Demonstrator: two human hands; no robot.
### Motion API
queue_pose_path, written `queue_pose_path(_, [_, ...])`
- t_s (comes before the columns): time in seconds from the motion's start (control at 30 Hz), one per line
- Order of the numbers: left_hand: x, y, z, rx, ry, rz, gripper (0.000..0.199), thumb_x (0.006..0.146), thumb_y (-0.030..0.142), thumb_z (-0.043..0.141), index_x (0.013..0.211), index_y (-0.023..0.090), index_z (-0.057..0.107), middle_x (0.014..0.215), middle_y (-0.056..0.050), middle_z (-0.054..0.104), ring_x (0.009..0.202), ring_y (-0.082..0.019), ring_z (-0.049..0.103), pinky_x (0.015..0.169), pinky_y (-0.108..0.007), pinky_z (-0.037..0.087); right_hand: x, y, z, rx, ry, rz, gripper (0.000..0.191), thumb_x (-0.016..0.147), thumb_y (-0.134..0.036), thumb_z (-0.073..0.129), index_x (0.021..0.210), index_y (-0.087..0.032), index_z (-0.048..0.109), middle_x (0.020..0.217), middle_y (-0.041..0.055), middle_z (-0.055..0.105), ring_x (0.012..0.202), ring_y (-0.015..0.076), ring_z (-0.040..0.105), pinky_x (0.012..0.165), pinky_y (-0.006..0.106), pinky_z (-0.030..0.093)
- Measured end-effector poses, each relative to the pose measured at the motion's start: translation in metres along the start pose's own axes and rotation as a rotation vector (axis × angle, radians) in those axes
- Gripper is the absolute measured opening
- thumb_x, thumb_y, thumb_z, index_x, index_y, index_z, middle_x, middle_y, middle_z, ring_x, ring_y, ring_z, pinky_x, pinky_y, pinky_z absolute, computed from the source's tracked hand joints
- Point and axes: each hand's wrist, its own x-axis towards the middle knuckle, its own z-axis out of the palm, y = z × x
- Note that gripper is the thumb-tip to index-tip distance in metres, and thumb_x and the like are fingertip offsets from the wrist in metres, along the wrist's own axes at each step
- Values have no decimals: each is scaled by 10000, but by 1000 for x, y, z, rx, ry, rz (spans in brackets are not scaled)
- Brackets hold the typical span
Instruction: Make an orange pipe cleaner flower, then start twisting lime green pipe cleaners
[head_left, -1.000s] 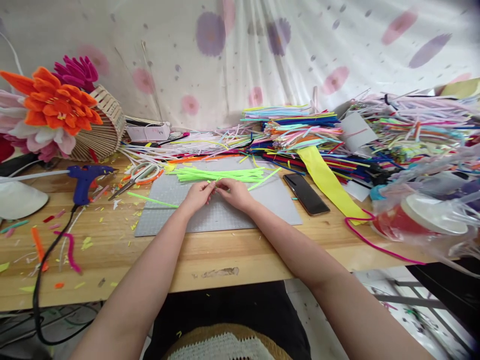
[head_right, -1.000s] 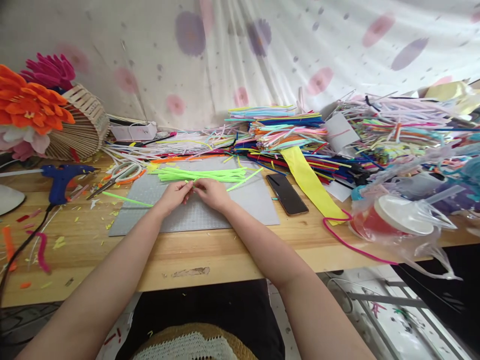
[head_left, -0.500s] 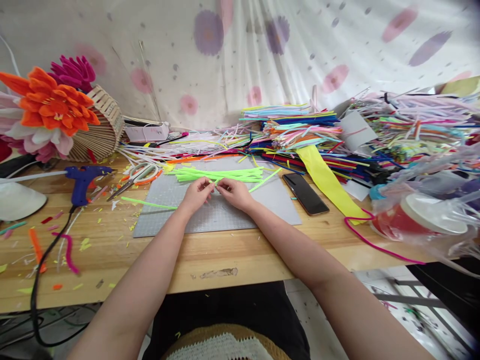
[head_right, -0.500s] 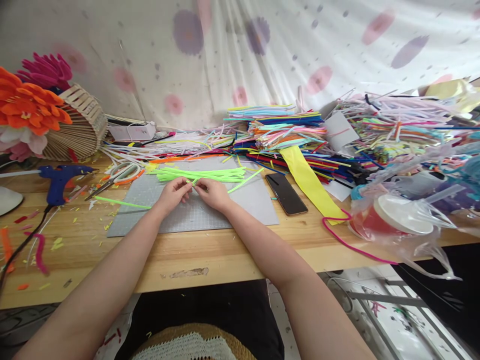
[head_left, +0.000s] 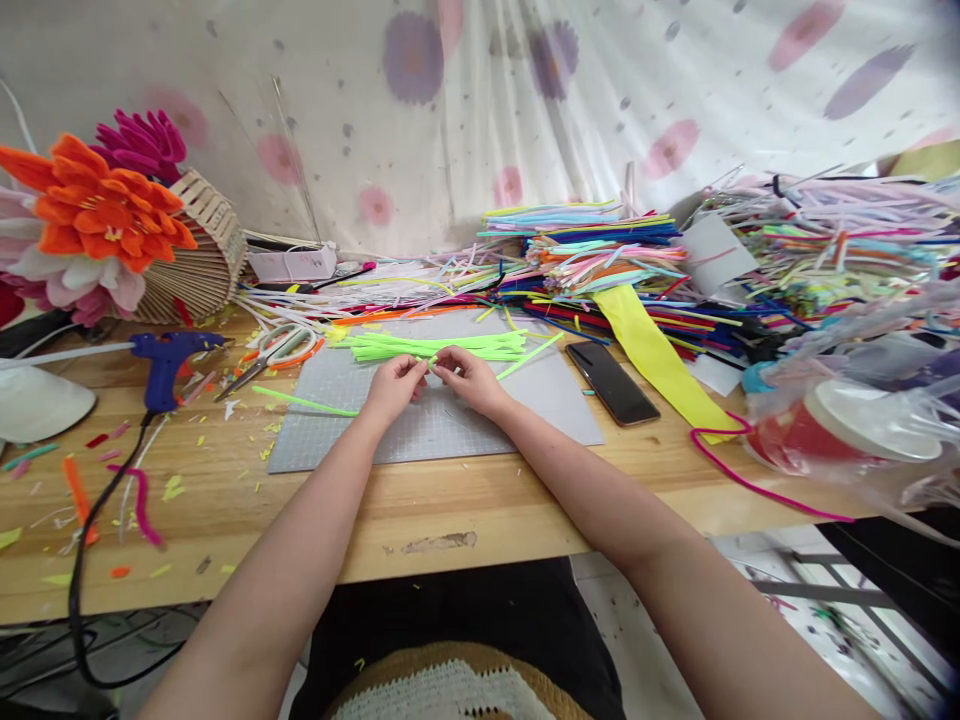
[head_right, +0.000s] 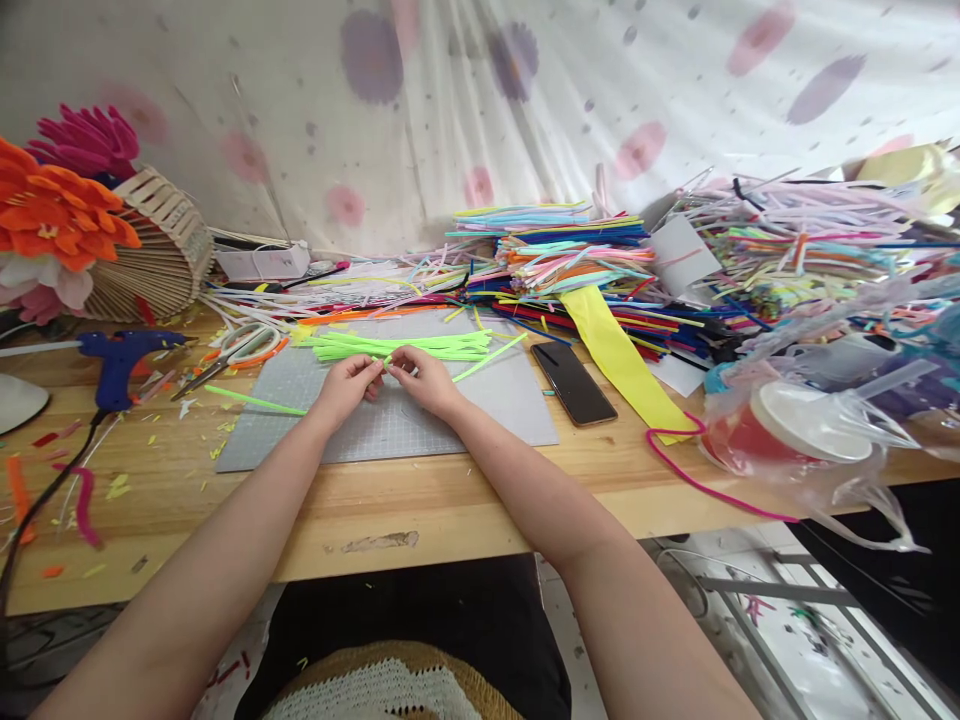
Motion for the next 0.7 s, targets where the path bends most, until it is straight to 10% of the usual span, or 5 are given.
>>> queue_pose_path(0.3, [-4, -3, 7, 294, 291, 203, 198, 728, 356, 574, 789, 194, 478, 749, 6, 596, 665, -114, 568, 604, -233, 422, 1, -3, 1, -31, 21, 20, 138, 750, -294, 504, 809, -170, 514, 721, -3, 565, 660, 101, 507, 601, 219, 391])
queue_pose_path(0.7, [-9, 6, 7, 409, 322, 344, 90, 716, 223, 602, 794, 180, 610, 796, -15, 679, 713, -126, 617, 676, -237, 468, 2, -4, 1, 16, 71, 37, 120, 746, -281, 499, 811, -180, 501, 718, -11, 553, 665, 103, 509, 603, 221, 388])
